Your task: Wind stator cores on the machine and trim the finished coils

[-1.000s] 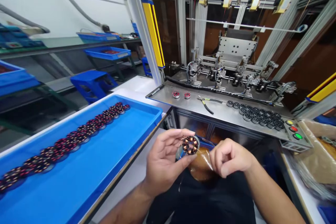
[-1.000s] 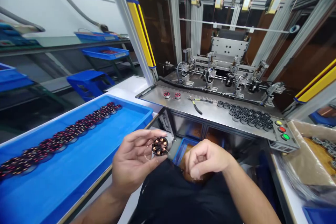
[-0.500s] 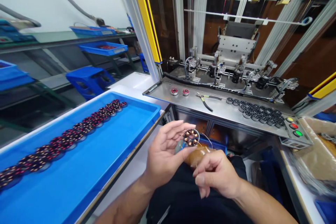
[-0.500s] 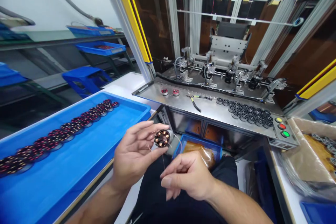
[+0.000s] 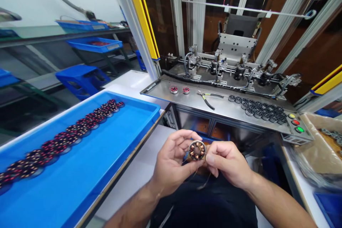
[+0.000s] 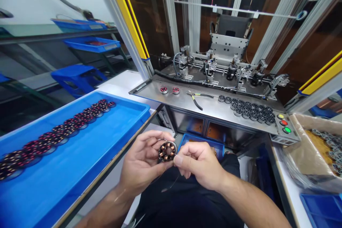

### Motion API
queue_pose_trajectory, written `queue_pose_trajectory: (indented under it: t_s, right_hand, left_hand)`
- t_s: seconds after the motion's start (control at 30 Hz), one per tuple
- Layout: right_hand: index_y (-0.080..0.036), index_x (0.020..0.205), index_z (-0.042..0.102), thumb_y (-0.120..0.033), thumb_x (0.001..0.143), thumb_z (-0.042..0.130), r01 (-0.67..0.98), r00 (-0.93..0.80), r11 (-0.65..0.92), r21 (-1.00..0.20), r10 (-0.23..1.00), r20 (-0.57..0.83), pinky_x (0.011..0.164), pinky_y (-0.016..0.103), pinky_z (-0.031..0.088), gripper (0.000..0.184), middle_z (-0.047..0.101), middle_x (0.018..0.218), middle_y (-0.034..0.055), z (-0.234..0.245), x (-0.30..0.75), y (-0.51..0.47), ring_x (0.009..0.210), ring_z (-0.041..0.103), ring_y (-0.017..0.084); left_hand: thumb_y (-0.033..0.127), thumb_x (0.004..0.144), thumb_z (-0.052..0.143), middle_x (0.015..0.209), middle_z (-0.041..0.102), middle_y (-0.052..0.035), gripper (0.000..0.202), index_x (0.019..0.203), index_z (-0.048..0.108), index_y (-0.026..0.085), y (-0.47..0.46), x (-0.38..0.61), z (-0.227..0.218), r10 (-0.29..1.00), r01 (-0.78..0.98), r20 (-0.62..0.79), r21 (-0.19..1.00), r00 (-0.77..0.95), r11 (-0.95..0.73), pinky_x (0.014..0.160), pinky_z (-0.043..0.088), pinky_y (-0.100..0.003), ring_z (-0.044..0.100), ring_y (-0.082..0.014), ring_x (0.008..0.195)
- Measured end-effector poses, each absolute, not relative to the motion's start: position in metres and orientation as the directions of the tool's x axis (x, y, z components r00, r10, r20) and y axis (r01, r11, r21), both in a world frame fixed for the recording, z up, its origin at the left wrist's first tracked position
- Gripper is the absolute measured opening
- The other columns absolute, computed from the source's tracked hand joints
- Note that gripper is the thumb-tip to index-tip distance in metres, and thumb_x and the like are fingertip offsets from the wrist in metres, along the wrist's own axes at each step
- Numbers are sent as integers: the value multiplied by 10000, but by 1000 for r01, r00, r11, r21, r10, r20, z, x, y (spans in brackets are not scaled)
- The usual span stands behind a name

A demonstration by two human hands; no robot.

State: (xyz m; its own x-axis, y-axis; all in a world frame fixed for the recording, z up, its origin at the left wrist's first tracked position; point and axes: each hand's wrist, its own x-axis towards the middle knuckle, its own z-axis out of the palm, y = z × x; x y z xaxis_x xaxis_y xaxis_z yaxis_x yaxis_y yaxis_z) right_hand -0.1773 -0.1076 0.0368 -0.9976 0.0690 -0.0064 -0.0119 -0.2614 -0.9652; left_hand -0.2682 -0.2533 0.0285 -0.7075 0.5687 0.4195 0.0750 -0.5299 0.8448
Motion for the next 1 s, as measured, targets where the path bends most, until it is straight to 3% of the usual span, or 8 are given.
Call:
queue_pose_trajectory:
  t_s: [0.1,0.2,0.3,0.4,0.53,0.67,0.8,1.0]
  right_hand:
    - [-168,668,622,-527,839,732,6,-999,-198,-980,-46,3,450,207,385,413,545,516,-35,25,-171,-101,433,445,71]
    - [-160,697,672,-494,830,757,17,-986,-33,-999,-166,-11,478,214,415,369,596,559,-16,24,-164,-86,479,505,88]
    - [-166,836,709,-490,786,809,-49,-998,85,-995,-42,45,542,238,451,343,661,680,12,39,-160,-74,578,557,115]
    - [-189,822,653,-499,743,844,-183,-972,126,-975,124,199,557,254,435,372,623,709,0,56,-161,-78,605,520,120]
    - [-199,753,576,-421,809,801,-234,-952,128,-964,169,254,562,259,397,320,548,684,-22,60,-167,-95,594,462,110]
    - [-200,753,547,-378,934,653,-277,-931,26,-961,242,275,616,280,403,275,538,724,-7,45,-167,-105,653,482,126]
    - [-204,801,553,-352,948,641,-299,-910,-48,-953,314,270,597,268,395,226,550,741,-10,31,-162,-109,638,483,119]
    - [-203,800,541,-307,962,618,-361,-859,31,-932,377,346,604,258,408,207,541,740,-13,27,-159,-113,656,508,121]
  left_hand:
    - [52,720,830,1064,752,-13,566,1182,632,312,-256,-272,28,587,46,419,838,-693,-544,758,602,-171,746,-118,867]
    - [97,744,831,1094,764,-37,568,1219,606,315,-261,-274,26,593,58,435,835,-677,-547,812,604,-201,748,-143,937]
    - [94,773,803,1119,761,-46,572,1249,581,321,-262,-272,23,574,146,476,838,-666,-526,854,609,-244,748,-165,988]
    - [39,774,773,1143,754,-59,615,1278,556,316,-260,-266,21,564,252,517,839,-644,-482,857,621,-276,750,-186,1001]
    - [-1,775,749,1169,754,-35,652,1296,560,341,-257,-260,20,583,280,524,843,-620,-460,892,606,-246,738,-171,1050]
    - [26,833,710,1207,753,-28,580,1289,582,361,-257,-259,23,630,158,449,872,-633,-463,902,594,-212,727,-155,1088]
    - [103,867,707,1238,737,-38,462,1254,635,345,-258,-263,22,707,-70,335,876,-623,-477,832,620,-216,760,-152,961]
    - [153,821,775,1182,750,-86,405,1208,711,257,-252,-264,15,782,-260,230,857,-579,-444,805,607,-192,751,-141,887]
